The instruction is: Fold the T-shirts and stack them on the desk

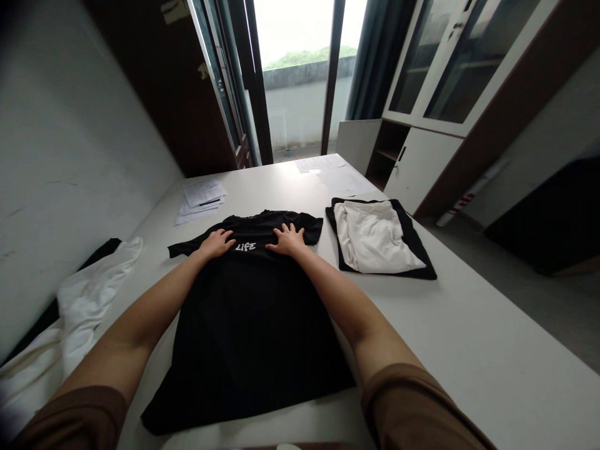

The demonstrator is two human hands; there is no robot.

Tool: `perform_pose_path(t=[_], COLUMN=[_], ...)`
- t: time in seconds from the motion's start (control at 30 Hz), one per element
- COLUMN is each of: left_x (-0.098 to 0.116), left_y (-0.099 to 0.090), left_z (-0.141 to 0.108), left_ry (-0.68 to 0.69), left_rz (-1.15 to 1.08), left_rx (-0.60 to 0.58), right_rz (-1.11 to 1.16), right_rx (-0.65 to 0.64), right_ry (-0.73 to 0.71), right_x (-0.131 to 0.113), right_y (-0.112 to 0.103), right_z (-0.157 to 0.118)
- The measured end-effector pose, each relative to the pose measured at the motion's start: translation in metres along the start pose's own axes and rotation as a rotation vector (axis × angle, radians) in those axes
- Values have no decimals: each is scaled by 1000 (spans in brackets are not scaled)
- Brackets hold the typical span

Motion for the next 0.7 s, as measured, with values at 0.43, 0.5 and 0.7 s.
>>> perform_pose_path(t=[0.43, 0.5, 0.7], left_x=[-6, -2, 75], left_y=[18, 14, -6], left_z=[23, 22, -15], left_ry=[-145, -175, -47], left_rz=[-70, -65, -61], left_rx=[-17, -4, 176], right_rz=[1, -2, -17], right_rx=[23, 33, 87], right_ry=[23, 18, 4], right_x=[7, 8, 9], right_y=[12, 13, 17], right_z=[25, 28, 31])
Point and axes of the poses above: each hand's wrist, its own z-axis towards the middle knuckle, its own y-axis out of the palm, x = y × z, the point moved 7 cm from there along z, towards the middle knuckle, and after that the axes turned 14 degrees about x, right-handed, at the moved point
